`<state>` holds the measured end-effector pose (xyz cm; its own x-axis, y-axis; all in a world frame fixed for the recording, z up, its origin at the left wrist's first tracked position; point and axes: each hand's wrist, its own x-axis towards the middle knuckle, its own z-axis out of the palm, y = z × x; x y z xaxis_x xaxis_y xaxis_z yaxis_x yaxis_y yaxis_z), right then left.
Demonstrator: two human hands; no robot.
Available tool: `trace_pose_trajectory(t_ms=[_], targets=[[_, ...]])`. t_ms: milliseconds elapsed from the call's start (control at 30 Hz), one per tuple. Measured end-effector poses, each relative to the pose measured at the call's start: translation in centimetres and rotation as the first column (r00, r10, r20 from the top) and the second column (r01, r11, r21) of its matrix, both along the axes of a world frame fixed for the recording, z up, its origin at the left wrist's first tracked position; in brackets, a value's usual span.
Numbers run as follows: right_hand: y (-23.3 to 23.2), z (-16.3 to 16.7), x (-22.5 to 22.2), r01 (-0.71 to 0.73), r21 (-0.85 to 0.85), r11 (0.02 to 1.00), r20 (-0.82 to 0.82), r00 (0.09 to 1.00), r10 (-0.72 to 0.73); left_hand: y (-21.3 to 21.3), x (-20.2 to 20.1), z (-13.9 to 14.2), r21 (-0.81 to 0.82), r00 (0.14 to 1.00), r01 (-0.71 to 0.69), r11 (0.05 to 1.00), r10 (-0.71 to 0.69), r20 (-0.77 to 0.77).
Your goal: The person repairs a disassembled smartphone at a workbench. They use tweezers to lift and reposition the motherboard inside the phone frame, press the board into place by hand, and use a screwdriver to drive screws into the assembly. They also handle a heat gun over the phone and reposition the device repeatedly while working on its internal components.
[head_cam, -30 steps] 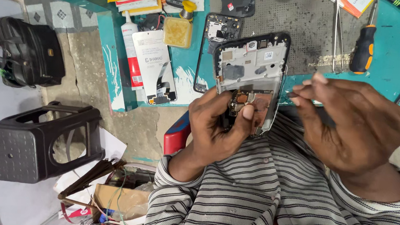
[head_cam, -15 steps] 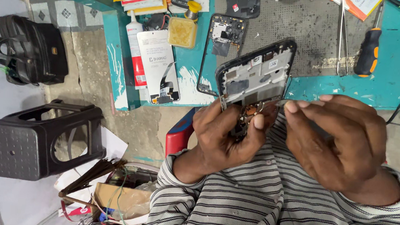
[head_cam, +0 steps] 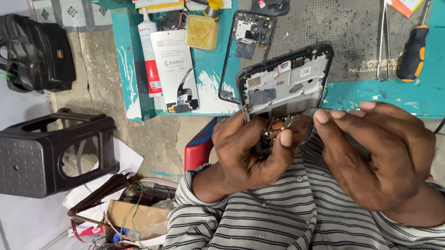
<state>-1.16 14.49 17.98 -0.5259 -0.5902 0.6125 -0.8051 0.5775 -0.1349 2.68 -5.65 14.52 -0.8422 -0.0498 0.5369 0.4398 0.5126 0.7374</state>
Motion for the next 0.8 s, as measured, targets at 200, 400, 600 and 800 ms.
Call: trace_pose_trajectory(t_ms=[200, 400, 600, 800], targets=[[-0.30, 0.11, -0.27, -0.002, -0.005, 1.000, -0.031, 1.000, 0.002, 0.08, 0.09, 0.23, 0.035, 0.999, 0.005, 0.999, -0.006, 0.044], [-0.34, 0.37, -0.04, 0.014, 0.060, 0.998, -0.019, 1.000, -0.013, 0.12, 0.06, 0.03, -0.005, 0.999, 0.012, 1.000, -0.012, 0.031], [-0.25, 0.07, 0.17, 0.040, 0.050, 0.998, 0.017, 0.999, -0.041, 0.31, 0.17, -0.25, -0.021, 0.998, 0.011, 1.000, -0.010, 0.066], [0.14, 0.22, 0.16, 0.044, 0.053, 0.998, 0.028, 0.999, -0.046, 0.39, 0.05, -0.28, -0.004, 0.998, 0.007, 1.000, -0.007, 0.063]])
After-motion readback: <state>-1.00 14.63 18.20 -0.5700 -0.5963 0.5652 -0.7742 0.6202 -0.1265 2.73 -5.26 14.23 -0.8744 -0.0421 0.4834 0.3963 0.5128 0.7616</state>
